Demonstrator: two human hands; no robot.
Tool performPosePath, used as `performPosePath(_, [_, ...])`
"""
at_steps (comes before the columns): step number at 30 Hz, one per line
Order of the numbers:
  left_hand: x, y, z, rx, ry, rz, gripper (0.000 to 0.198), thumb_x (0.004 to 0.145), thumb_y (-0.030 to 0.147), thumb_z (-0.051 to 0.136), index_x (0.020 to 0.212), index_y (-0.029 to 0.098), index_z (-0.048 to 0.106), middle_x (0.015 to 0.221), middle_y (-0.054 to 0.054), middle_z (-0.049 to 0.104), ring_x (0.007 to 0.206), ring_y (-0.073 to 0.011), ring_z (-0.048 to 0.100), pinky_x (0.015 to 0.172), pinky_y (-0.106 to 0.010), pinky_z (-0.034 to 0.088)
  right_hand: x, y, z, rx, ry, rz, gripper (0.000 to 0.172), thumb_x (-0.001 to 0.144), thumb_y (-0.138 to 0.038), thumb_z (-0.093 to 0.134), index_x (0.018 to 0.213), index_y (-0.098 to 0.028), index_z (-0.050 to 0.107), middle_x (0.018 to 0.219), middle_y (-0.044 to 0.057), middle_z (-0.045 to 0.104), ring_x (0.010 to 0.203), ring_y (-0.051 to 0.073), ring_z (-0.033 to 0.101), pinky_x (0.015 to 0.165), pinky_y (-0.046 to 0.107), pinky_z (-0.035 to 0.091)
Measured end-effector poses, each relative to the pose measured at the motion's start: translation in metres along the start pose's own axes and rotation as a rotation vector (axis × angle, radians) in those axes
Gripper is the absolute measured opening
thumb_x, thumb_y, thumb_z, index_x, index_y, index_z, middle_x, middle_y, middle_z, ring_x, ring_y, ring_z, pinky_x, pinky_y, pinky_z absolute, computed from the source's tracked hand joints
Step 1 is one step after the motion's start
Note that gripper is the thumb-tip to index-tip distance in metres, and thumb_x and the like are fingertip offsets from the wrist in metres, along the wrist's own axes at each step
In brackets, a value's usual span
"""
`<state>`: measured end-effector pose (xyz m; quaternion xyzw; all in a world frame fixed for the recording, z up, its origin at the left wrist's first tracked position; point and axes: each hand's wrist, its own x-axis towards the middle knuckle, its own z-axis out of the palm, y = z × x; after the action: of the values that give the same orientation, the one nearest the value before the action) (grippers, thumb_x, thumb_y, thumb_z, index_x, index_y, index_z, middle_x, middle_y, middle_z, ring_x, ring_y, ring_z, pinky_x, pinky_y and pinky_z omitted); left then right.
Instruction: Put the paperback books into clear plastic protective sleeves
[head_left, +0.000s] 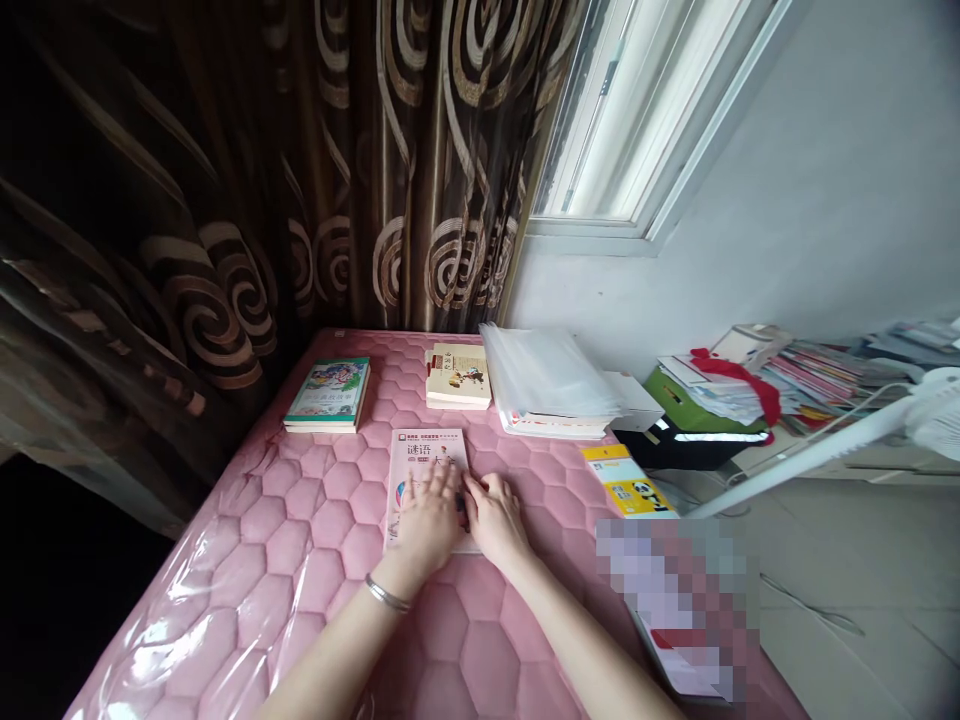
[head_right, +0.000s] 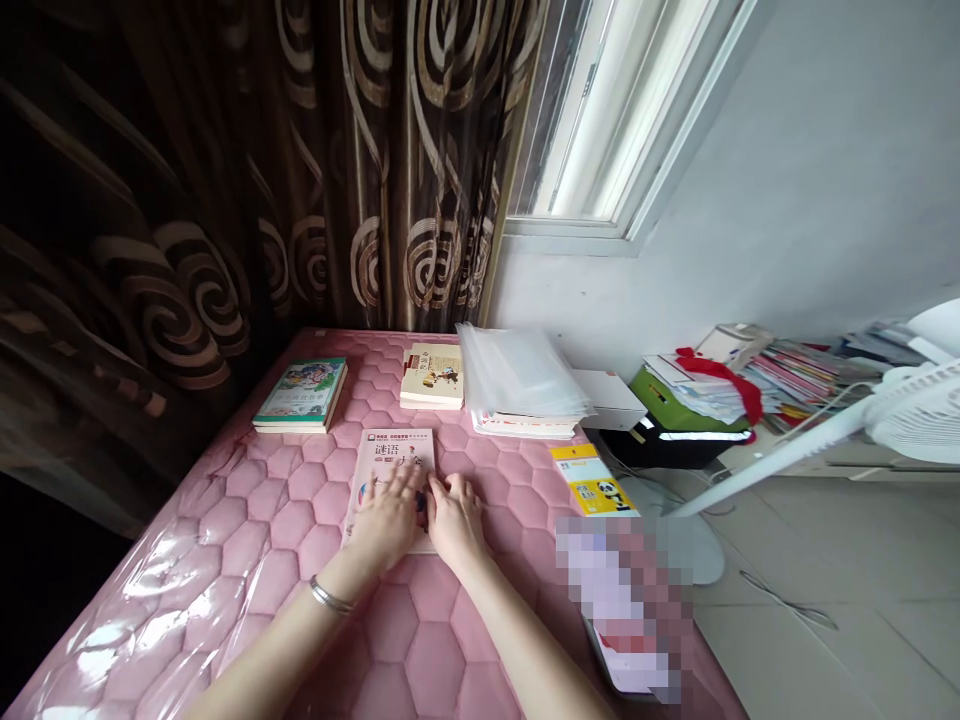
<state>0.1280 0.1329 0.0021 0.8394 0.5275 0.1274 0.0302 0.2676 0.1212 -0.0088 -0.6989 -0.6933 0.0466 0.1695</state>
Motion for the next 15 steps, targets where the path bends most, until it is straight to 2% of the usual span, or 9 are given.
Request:
performPosePath(2, [0.01,0.008,0.005,-0.058,-0.06,0.1,0.056,0.094,0.02,0.035,0.149,0.015,0.035,0.155,-0.01,0.034,0.144,-0.0258,0.028,0.119,-0.048,0.018,0.0,0.001,0.001,-0.005,-0.003,-0.006,0.041,0.096,-0.019,0.04,0.132,-0.027,0.057,0.11,0.011,0.058,0.1,0.024,0.055,0.082,0.034,0.042])
performPosePath(5, [0.022,-0.001,0.01,-0.087,-0.023,0.09,0.056,0.095,0.027,0.035,0.15,0.017,0.032,0.155,-0.01,0.032,0.144,-0.0255,0.029,0.119,-0.048,0.019,-0.002,0.003,0.001,-0.027,0.006,-0.017,0.042,0.096,-0.022,0.041,0.134,-0.029,0.055,0.111,0.01,0.059,0.099,0.024,0.055,0.081,0.035,0.042])
performPosePath(8, [0.026,-0.031,0.006,-0.051,0.029,-0.044,0.056,0.095,0.028,0.037,0.149,0.018,0.033,0.153,-0.012,0.036,0.143,-0.0272,0.032,0.117,-0.051,0.02,-0.004,0.002,0.002,-0.038,0.017,-0.021,0.04,0.097,-0.027,0.041,0.134,-0.03,0.056,0.111,0.01,0.059,0.098,0.025,0.055,0.081,0.037,0.043])
performPosePath(11, [0.02,-0.058,-0.004,0.006,0.072,-0.206,0.055,0.095,0.031,0.038,0.147,0.016,0.038,0.151,-0.016,0.04,0.141,-0.0313,0.034,0.115,-0.057,0.02,-0.003,0.001,0.0,-0.028,0.031,-0.007,0.039,0.096,-0.028,0.041,0.132,-0.03,0.057,0.109,0.01,0.06,0.098,0.025,0.055,0.081,0.036,0.043])
performPosePath(13, [0.013,-0.066,-0.01,0.033,0.124,-0.294,0.051,0.094,0.027,0.038,0.142,0.012,0.045,0.147,-0.021,0.045,0.136,-0.034,0.041,0.109,-0.056,0.032,0.001,-0.001,-0.002,0.011,0.031,-0.015,0.038,0.095,-0.024,0.043,0.129,-0.028,0.06,0.105,0.009,0.062,0.097,0.023,0.057,0.082,0.033,0.043])
performPosePath(15, [0.006,-0.065,-0.015,0.017,0.156,-0.376,0.045,0.094,0.022,0.036,0.134,0.008,0.051,0.133,-0.025,0.054,0.122,-0.0335,0.053,0.097,-0.049,0.046,0.009,-0.004,-0.005,0.079,0.009,-0.014,0.034,0.091,-0.019,0.046,0.119,-0.025,0.066,0.1,0.008,0.064,0.095,0.021,0.06,0.082,0.03,0.044])
